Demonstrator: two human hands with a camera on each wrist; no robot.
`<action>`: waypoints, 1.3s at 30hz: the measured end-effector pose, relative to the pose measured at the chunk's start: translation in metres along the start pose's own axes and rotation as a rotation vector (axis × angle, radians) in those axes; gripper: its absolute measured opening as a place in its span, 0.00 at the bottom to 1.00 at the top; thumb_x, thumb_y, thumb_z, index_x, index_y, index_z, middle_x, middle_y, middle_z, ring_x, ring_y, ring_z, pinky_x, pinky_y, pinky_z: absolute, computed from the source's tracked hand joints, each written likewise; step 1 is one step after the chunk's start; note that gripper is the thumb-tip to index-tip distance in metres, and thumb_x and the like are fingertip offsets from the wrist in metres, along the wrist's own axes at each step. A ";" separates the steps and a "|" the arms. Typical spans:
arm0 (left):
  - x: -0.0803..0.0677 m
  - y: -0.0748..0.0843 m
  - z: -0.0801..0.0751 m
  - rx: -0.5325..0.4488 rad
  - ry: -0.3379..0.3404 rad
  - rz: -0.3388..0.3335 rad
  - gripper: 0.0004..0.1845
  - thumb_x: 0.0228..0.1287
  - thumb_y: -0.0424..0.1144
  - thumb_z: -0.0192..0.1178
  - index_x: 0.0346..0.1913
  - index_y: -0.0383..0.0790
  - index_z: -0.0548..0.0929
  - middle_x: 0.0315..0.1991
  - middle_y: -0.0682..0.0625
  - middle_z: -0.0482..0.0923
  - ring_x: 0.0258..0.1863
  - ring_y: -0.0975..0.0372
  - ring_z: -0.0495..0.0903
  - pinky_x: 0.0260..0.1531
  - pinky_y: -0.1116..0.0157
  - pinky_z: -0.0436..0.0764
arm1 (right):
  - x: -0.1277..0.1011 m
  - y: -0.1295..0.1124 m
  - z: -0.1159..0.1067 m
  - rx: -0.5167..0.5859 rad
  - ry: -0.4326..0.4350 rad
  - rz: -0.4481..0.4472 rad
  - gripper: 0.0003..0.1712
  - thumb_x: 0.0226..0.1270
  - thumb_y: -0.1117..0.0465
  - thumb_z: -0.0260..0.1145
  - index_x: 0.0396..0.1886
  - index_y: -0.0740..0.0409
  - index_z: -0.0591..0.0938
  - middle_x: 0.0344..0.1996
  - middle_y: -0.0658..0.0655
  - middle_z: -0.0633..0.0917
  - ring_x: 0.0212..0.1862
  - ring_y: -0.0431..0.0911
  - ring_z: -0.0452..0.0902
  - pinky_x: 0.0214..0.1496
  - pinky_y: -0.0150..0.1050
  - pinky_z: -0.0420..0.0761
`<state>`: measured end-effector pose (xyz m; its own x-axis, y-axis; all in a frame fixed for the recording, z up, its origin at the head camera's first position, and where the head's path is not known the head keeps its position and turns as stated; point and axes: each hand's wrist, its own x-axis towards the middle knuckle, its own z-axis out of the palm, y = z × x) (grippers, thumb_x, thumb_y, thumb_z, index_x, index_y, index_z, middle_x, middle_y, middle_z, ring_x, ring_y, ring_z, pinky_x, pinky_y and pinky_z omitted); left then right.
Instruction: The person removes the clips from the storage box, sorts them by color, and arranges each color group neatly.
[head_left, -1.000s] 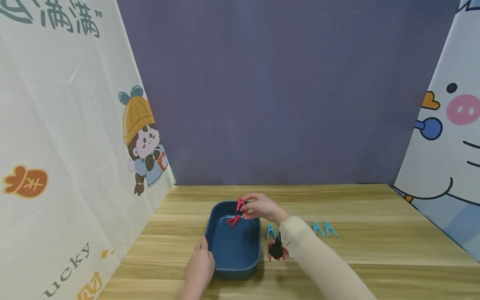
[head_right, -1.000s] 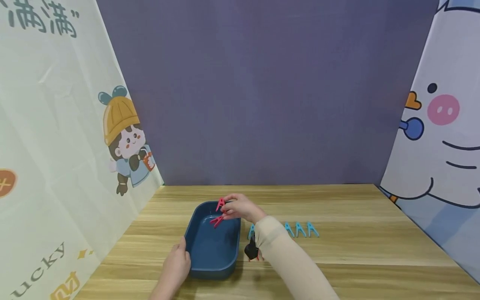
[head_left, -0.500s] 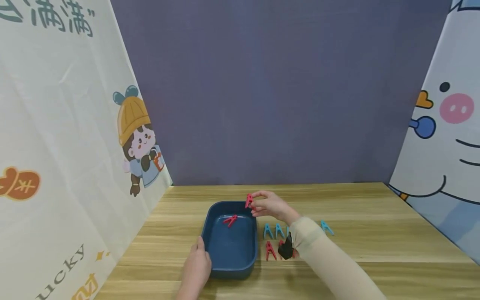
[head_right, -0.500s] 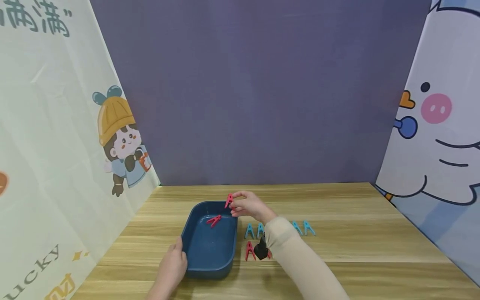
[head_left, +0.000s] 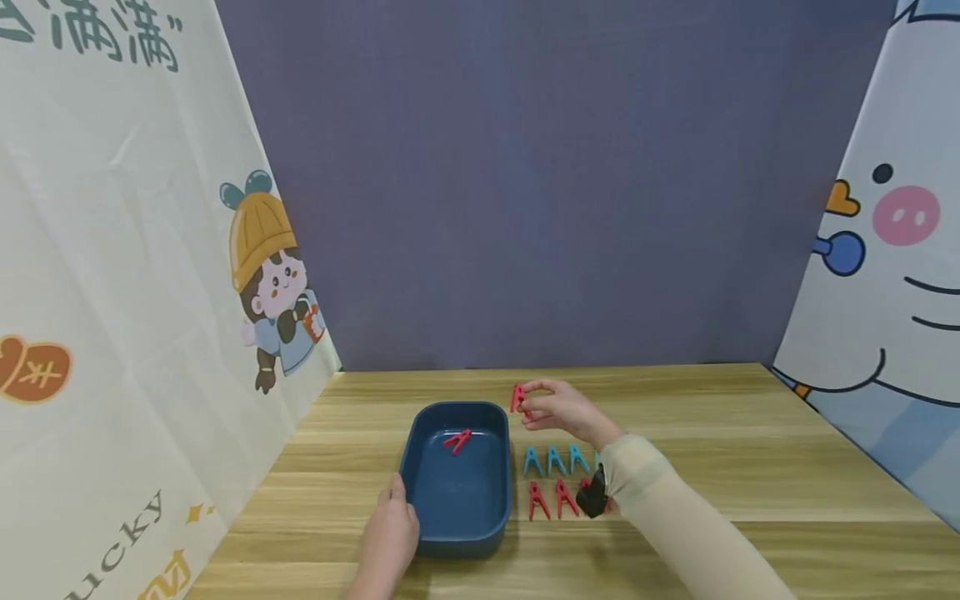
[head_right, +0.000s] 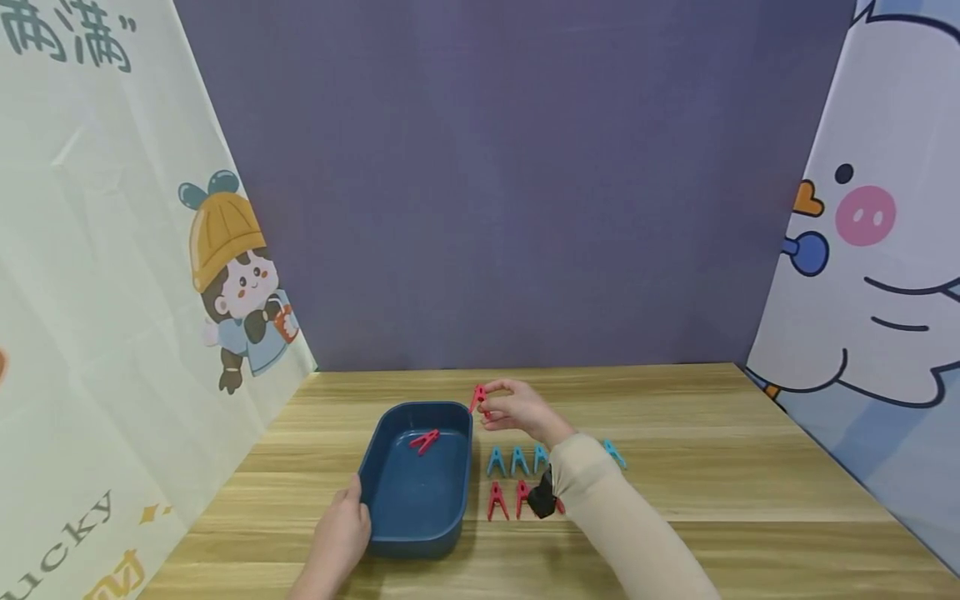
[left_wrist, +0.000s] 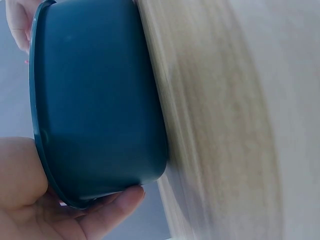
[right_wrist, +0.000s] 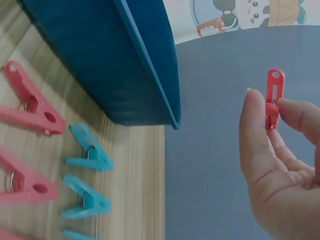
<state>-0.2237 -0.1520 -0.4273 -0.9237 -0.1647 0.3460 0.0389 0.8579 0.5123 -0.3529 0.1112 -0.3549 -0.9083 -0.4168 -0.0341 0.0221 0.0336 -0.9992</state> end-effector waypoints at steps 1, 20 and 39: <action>0.000 0.000 0.000 0.002 0.002 0.005 0.24 0.57 0.26 0.50 0.56 0.15 0.67 0.41 0.25 0.72 0.35 0.39 0.78 0.34 0.47 0.76 | -0.001 0.000 -0.002 0.003 0.002 0.000 0.25 0.63 0.70 0.57 0.59 0.73 0.64 0.40 0.67 0.78 0.36 0.52 0.80 0.42 0.43 0.79; 0.000 0.000 -0.002 -0.013 -0.020 0.010 0.25 0.57 0.26 0.50 0.57 0.14 0.64 0.41 0.25 0.72 0.33 0.39 0.77 0.33 0.48 0.77 | -0.018 0.002 -0.030 -0.030 0.050 -0.002 0.27 0.64 0.68 0.58 0.61 0.71 0.63 0.37 0.63 0.80 0.39 0.55 0.80 0.46 0.48 0.77; -0.001 -0.001 -0.001 -0.020 -0.004 0.027 0.24 0.57 0.26 0.50 0.56 0.14 0.65 0.40 0.24 0.72 0.34 0.38 0.77 0.34 0.47 0.76 | -0.034 0.008 -0.051 -0.035 0.044 -0.014 0.28 0.65 0.67 0.56 0.62 0.71 0.60 0.40 0.63 0.78 0.39 0.52 0.79 0.46 0.46 0.77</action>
<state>-0.2225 -0.1534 -0.4269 -0.9238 -0.1400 0.3565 0.0709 0.8521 0.5185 -0.3431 0.1724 -0.3607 -0.9259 -0.3775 -0.0180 -0.0052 0.0604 -0.9982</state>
